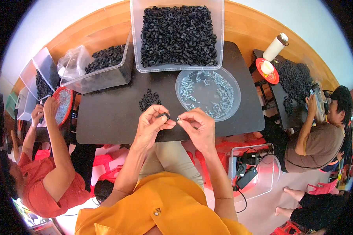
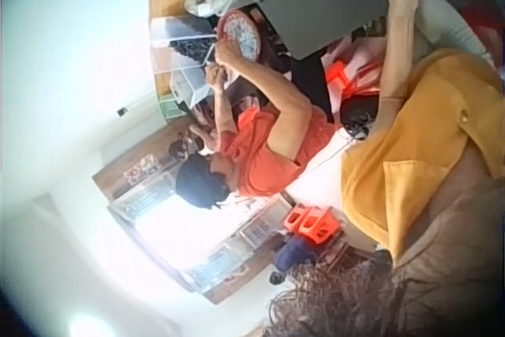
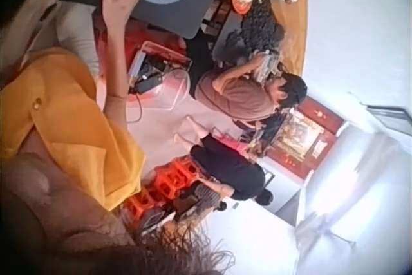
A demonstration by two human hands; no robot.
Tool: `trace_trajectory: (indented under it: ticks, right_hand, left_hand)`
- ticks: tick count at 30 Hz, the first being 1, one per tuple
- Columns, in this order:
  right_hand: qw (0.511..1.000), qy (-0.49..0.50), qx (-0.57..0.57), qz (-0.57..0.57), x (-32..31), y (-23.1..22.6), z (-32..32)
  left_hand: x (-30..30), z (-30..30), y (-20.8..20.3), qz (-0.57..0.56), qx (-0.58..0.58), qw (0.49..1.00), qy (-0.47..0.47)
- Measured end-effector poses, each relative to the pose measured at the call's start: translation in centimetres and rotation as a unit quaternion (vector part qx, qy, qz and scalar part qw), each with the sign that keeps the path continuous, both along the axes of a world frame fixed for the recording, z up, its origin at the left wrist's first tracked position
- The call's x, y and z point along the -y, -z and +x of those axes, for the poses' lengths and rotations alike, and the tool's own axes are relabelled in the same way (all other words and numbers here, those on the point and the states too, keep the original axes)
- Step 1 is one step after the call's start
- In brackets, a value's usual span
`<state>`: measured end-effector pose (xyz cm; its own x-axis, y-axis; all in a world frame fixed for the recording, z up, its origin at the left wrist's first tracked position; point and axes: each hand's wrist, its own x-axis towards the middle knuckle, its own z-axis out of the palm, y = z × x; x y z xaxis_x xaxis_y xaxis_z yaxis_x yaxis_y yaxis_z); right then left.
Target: Assembling small black plastic components by hand at a workstation.
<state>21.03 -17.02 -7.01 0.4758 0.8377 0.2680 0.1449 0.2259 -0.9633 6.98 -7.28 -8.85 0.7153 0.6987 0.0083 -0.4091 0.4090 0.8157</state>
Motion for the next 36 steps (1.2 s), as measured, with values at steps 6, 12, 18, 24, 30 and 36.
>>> trace_trajectory:
  ticks: [6,12,18,24,30,36]
  right_hand:
    - [0.998,0.019,0.044,-0.032,0.3,-0.9,-1.5]
    - [0.988,0.02,0.147,-0.046,0.4,-1.8,-1.7]
    - [0.977,-0.012,0.211,-0.043,1.4,-1.8,-2.4]
    - [0.993,0.016,0.087,-0.08,1.9,-0.3,-3.2]
    - [0.981,0.022,0.181,-0.065,-1.4,0.0,-2.6]
    - [0.897,0.158,0.375,-0.174,-8.1,4.0,-3.5]
  left_hand:
    - [0.5,0.1,1.3,-0.007,0.009,1.0,-0.013]
    - [0.7,-0.3,1.8,-0.002,0.006,1.0,0.003]
    - [1.4,-1.5,2.7,-0.032,-0.009,0.998,0.051]
    - [2.4,-2.2,3.1,-0.024,-0.018,0.996,0.083]
    - [0.8,-3.9,3.9,-0.019,-0.021,0.999,0.018]
    - [-0.8,-4.7,3.9,0.022,-0.053,0.996,-0.063]
